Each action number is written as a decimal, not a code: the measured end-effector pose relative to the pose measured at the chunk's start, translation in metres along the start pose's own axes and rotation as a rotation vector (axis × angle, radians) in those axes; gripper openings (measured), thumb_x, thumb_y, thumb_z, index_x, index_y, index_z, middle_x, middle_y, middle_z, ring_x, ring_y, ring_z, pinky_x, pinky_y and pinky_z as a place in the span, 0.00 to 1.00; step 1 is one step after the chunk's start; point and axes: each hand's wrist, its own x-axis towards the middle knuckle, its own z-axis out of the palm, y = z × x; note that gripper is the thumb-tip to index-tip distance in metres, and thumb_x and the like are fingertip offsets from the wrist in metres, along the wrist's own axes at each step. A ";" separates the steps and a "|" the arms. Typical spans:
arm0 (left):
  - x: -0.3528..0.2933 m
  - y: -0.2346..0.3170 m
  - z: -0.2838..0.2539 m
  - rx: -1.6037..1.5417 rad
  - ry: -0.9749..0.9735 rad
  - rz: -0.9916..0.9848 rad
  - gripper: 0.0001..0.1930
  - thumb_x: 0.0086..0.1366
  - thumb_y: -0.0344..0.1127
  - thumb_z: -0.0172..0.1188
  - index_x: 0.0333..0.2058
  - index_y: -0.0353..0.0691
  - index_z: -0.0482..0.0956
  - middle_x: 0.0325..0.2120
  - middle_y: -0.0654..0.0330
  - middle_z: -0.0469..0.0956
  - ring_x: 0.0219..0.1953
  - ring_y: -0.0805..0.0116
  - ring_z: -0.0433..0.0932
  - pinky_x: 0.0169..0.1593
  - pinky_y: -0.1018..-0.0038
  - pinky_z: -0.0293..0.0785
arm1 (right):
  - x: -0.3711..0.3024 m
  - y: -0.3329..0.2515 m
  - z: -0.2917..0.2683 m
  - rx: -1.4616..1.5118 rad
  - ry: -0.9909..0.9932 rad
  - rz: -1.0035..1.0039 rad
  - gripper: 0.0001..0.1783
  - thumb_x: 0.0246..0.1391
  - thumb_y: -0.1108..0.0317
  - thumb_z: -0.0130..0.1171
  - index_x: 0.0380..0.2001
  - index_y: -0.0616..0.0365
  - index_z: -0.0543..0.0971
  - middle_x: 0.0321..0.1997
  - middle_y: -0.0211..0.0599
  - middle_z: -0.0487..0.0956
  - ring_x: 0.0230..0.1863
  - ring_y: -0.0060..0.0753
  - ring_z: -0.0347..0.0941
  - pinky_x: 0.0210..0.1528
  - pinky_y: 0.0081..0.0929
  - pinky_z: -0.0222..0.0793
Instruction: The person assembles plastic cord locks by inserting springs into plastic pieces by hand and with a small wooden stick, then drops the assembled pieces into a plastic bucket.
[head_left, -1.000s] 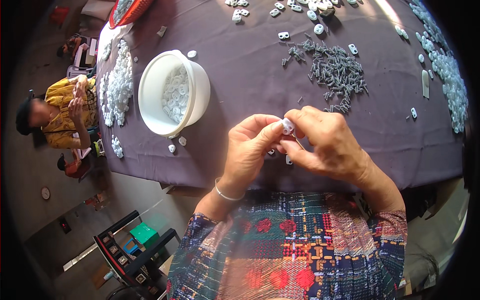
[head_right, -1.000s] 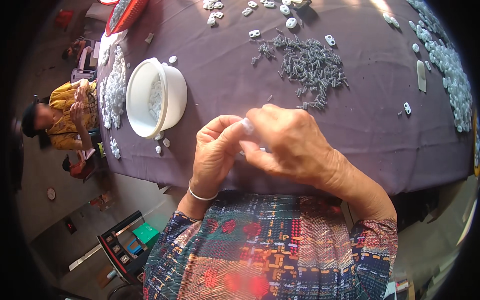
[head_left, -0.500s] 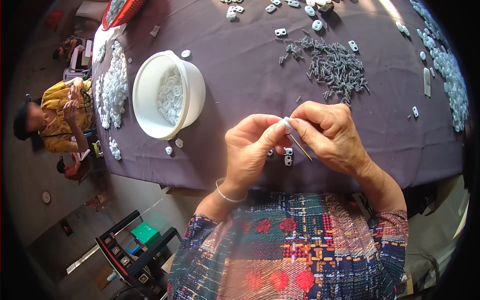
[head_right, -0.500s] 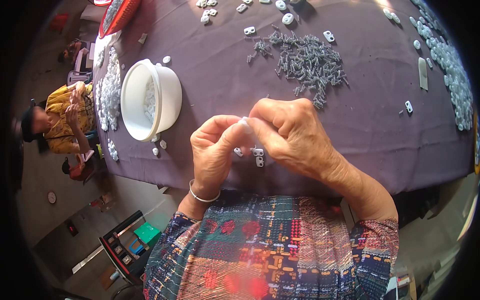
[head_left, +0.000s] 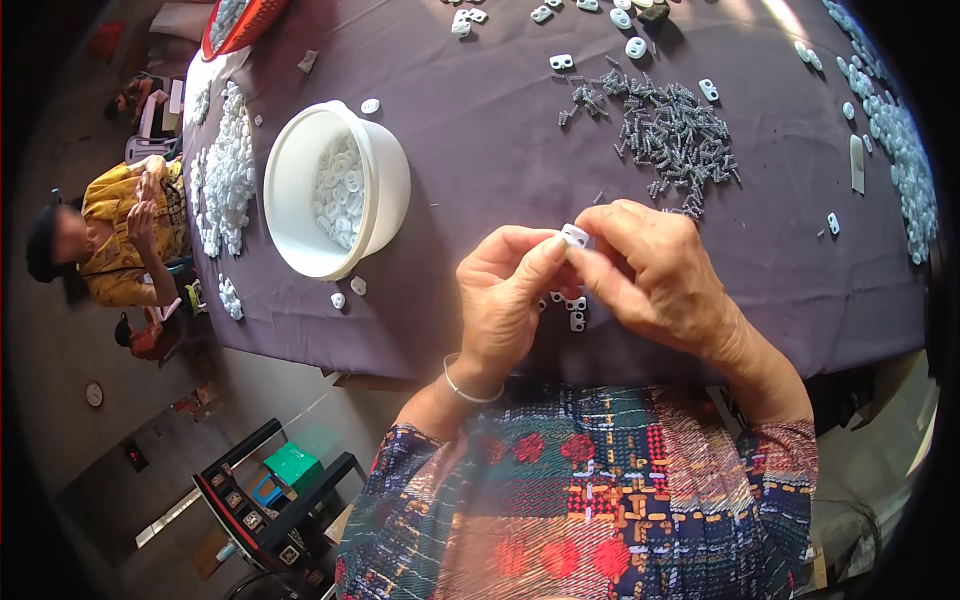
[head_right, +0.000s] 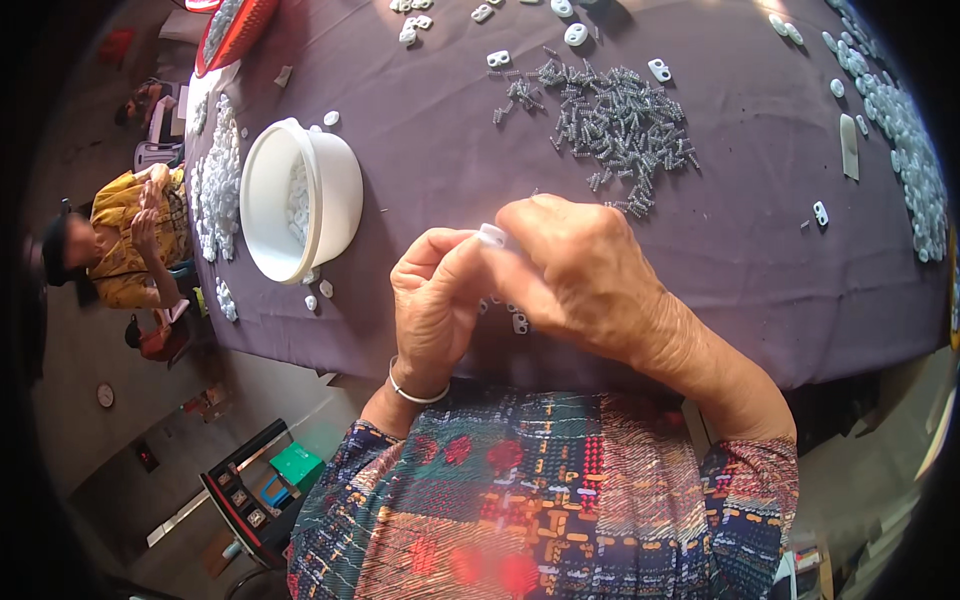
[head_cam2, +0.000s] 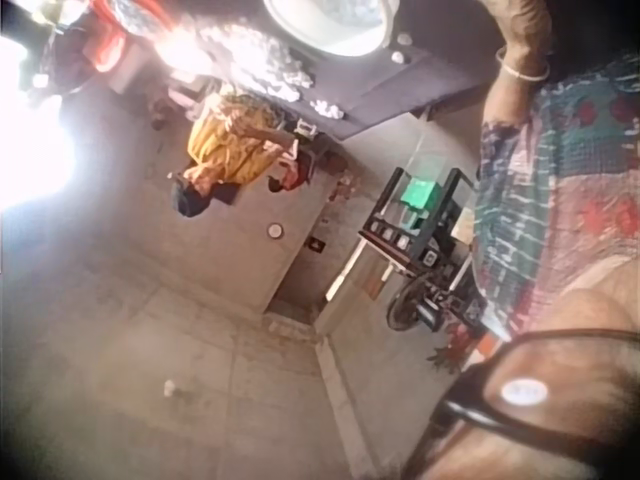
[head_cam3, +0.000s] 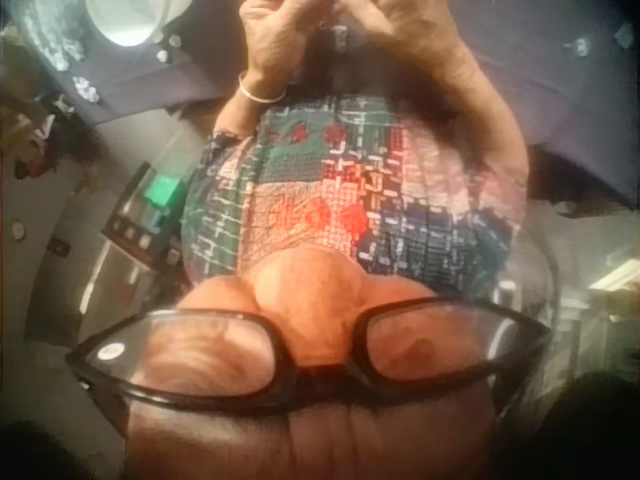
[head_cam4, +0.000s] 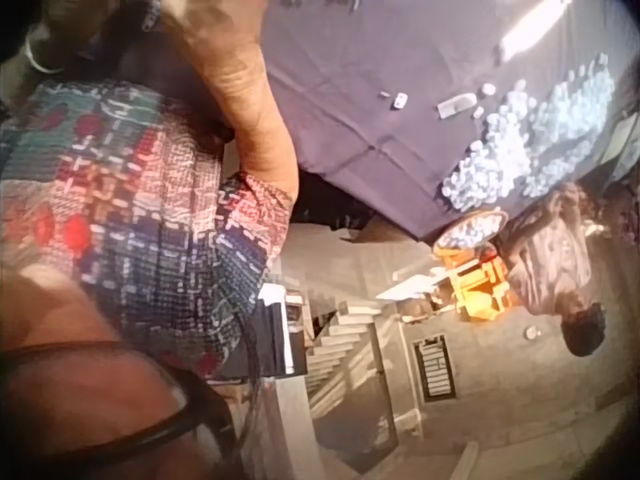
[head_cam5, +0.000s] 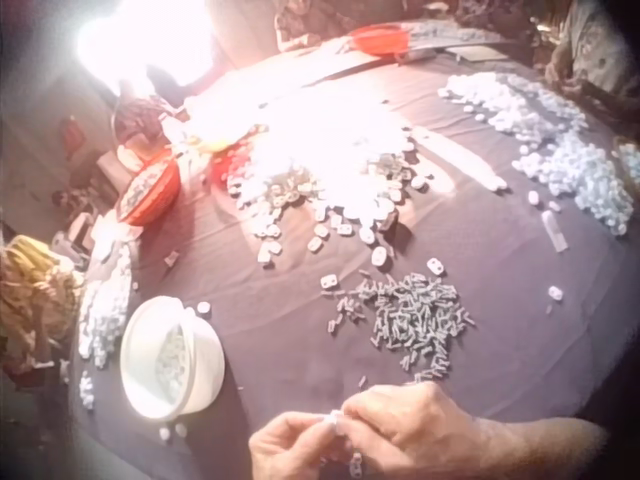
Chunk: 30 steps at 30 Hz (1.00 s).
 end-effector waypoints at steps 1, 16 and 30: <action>0.001 0.002 0.001 -0.025 0.006 0.009 0.06 0.60 0.29 0.57 0.33 0.32 0.75 0.28 0.56 0.78 0.28 0.71 0.78 0.33 0.77 0.76 | 0.001 -0.003 -0.002 -0.129 -0.047 -0.008 0.11 0.42 0.73 0.59 0.32 0.63 0.73 0.22 0.40 0.71 0.21 0.37 0.71 0.23 0.28 0.66; -0.003 -0.001 0.002 -0.012 -0.027 -0.031 0.05 0.59 0.27 0.58 0.32 0.32 0.76 0.29 0.56 0.79 0.28 0.72 0.77 0.34 0.78 0.75 | -0.004 -0.002 -0.001 -0.455 -0.089 -0.191 0.11 0.40 0.68 0.59 0.23 0.61 0.68 0.20 0.38 0.69 0.22 0.37 0.72 0.21 0.30 0.70; -0.006 -0.002 0.004 0.127 0.001 0.065 0.06 0.59 0.28 0.58 0.33 0.31 0.76 0.28 0.58 0.78 0.28 0.75 0.76 0.33 0.81 0.73 | -0.004 -0.003 -0.001 -0.433 -0.165 -0.200 0.08 0.44 0.71 0.55 0.22 0.62 0.67 0.20 0.39 0.69 0.21 0.36 0.72 0.21 0.29 0.69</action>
